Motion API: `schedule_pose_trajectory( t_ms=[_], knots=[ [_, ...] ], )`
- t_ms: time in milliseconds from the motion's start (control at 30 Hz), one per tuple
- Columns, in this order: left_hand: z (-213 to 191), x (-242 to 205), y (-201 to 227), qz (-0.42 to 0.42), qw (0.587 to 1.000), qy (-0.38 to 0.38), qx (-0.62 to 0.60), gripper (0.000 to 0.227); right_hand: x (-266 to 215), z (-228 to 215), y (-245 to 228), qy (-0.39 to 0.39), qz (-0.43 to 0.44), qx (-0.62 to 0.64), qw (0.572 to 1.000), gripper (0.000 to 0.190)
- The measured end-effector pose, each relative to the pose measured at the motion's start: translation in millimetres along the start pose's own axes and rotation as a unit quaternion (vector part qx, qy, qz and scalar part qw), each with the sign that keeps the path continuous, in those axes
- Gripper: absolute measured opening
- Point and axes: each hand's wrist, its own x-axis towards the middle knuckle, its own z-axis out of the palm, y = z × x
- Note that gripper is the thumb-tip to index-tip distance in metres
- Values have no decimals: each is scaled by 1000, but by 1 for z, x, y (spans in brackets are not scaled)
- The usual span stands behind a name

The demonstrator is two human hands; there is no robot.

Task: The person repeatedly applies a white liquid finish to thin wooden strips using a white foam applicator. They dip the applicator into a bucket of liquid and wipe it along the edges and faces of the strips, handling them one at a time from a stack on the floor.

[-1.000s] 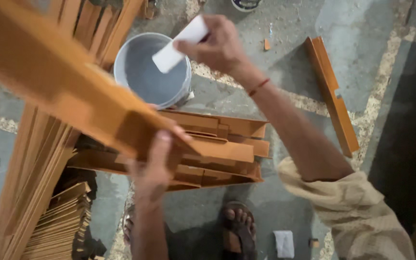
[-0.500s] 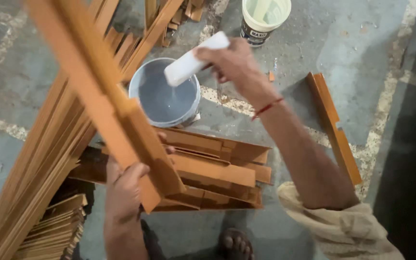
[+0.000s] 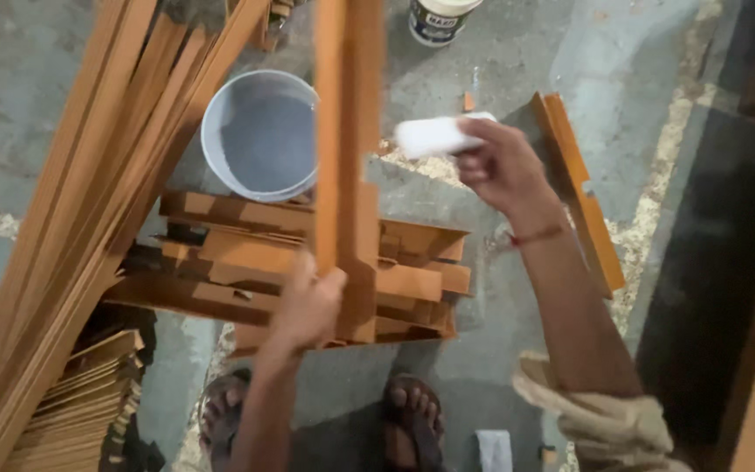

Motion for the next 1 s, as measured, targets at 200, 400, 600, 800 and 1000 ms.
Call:
schedule_pose_trajectory(
  t_ms=[200,400,600,800,1000],
  knots=[
    [60,15,-28,183,974,-117,58,69,-100,-34,-30,151,-214,-22,965,23],
    [108,2,-37,158,965,-187,98,62,-144,-31,-69,255,-384,-459,759,17],
    [135,-4,-48,199,944,-163,207,75,-146,-18,-90,242,-416,-672,563,18],
    [151,-6,-70,225,931,-150,244,79,-139,-40,-87,224,-319,-735,556,21],
    [164,-14,-87,184,946,-162,214,81,-160,-76,-43,229,-126,-705,660,25]
  ],
)
